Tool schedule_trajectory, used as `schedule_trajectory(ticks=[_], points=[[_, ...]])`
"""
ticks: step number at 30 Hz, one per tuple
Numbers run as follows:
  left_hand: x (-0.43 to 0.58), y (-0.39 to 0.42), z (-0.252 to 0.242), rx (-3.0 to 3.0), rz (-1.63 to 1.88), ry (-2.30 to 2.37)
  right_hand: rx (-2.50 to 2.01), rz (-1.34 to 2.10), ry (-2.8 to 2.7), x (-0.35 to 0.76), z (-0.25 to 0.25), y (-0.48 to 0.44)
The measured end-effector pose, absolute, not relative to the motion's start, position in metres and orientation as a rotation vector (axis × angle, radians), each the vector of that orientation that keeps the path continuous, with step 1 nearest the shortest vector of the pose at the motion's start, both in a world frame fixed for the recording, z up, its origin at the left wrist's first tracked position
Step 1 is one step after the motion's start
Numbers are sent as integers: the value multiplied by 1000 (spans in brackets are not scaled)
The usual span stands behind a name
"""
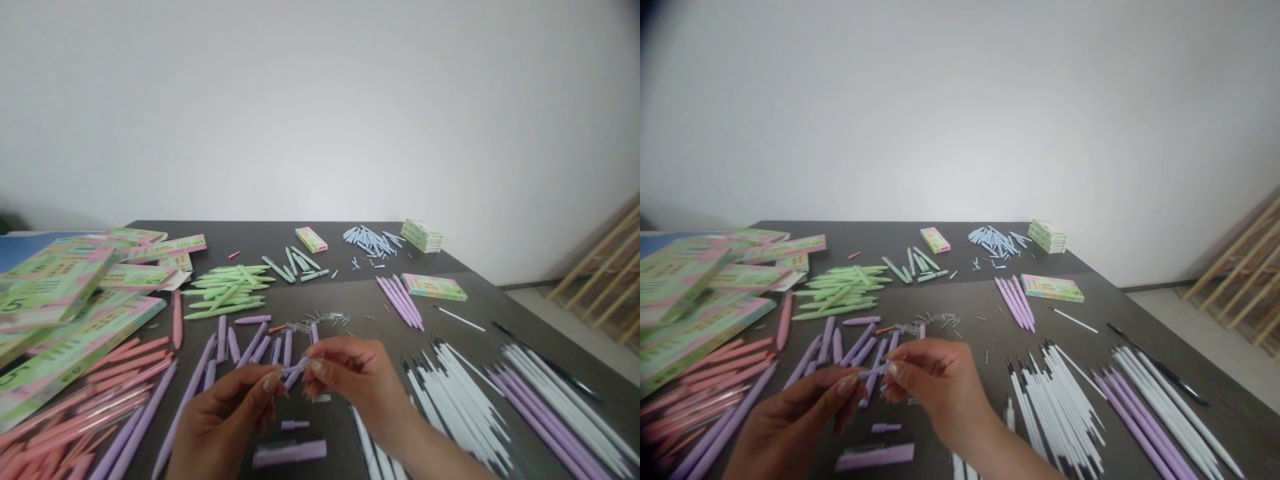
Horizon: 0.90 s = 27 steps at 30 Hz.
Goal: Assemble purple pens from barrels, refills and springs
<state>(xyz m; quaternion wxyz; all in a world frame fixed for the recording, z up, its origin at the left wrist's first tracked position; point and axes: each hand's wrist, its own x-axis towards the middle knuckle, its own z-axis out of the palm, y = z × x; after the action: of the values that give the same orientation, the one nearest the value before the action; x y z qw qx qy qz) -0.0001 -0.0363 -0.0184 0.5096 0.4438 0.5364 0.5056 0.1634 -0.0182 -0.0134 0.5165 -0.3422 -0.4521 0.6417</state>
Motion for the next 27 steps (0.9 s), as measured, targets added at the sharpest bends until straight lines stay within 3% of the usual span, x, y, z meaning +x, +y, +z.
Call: schedule_trajectory(ticks=[4, 10, 17, 27], points=[[-1, -36, -21, 1047, 1270, 1282, -868, 1443, -1186, 163, -16, -21], [3, -41, -18, 1039, 1238, 1260, -963, 948, -1746, 163, -13, -26], [5, -40, -14, 1028, 1316, 1295, -1030, 679, -1828, 171, -5, -27], [0, -41, -13, 1095, 1268, 1257, -1029, 537, -1922, 176, -3, -25]])
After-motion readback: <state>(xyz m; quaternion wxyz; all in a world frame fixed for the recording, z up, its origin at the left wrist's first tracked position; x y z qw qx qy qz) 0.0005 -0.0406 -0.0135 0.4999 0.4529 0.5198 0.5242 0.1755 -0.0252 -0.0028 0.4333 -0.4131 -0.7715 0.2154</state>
